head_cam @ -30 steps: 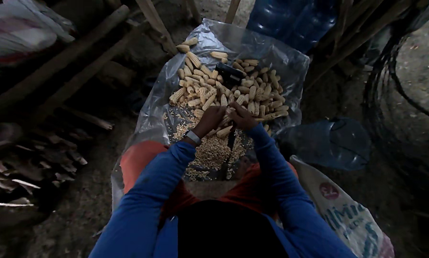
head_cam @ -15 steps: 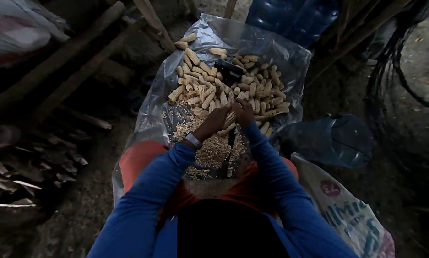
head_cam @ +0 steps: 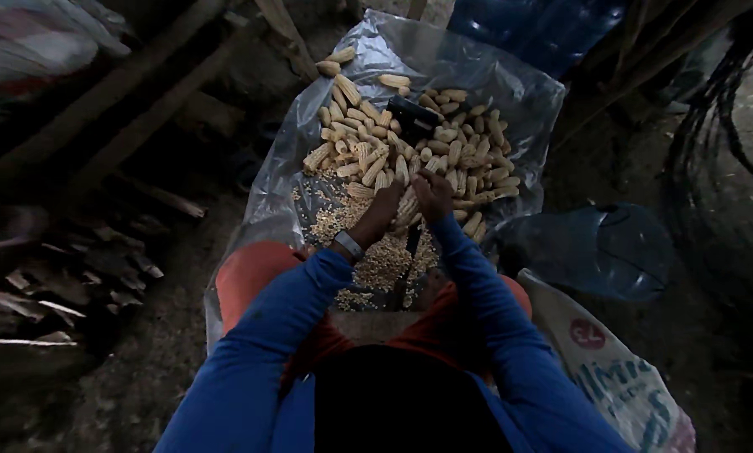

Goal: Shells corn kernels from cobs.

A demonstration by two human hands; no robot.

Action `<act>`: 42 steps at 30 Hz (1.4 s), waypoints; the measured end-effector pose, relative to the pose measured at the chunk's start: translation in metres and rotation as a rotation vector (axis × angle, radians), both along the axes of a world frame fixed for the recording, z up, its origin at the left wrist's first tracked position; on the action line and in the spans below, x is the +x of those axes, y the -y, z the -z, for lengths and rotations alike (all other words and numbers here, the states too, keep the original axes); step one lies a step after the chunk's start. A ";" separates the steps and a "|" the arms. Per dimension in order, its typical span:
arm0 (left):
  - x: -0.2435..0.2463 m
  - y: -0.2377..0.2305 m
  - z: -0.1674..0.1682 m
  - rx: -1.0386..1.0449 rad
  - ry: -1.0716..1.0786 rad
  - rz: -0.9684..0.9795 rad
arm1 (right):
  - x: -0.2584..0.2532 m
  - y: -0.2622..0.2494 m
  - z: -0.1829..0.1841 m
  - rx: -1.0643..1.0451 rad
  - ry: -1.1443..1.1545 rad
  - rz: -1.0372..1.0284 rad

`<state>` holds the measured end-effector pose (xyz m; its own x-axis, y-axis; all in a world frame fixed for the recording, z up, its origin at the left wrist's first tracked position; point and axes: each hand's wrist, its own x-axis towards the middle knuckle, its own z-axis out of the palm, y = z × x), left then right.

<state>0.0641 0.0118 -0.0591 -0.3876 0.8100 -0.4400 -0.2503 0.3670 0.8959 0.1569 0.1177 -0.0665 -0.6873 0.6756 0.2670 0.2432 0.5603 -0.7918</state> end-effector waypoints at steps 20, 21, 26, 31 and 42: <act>0.006 -0.009 -0.004 -0.027 -0.053 0.027 | 0.008 -0.010 -0.001 0.091 0.055 0.097; 0.007 -0.009 -0.006 0.019 -0.068 0.067 | 0.007 -0.013 -0.005 0.022 0.106 0.144; 0.016 0.015 -0.042 0.079 -0.124 0.108 | 0.007 -0.020 -0.007 -0.190 0.135 0.220; 0.014 0.000 -0.010 0.017 -0.050 0.026 | 0.009 -0.014 0.000 -0.090 0.091 0.188; 0.020 0.028 -0.035 0.069 -0.126 0.111 | 0.010 -0.024 -0.013 -0.200 0.178 0.225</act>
<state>0.0843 -0.0158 -0.0243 -0.3429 0.8773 -0.3358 -0.0962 0.3229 0.9415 0.1671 0.1420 -0.0532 -0.5393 0.8421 0.0034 0.4872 0.3152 -0.8144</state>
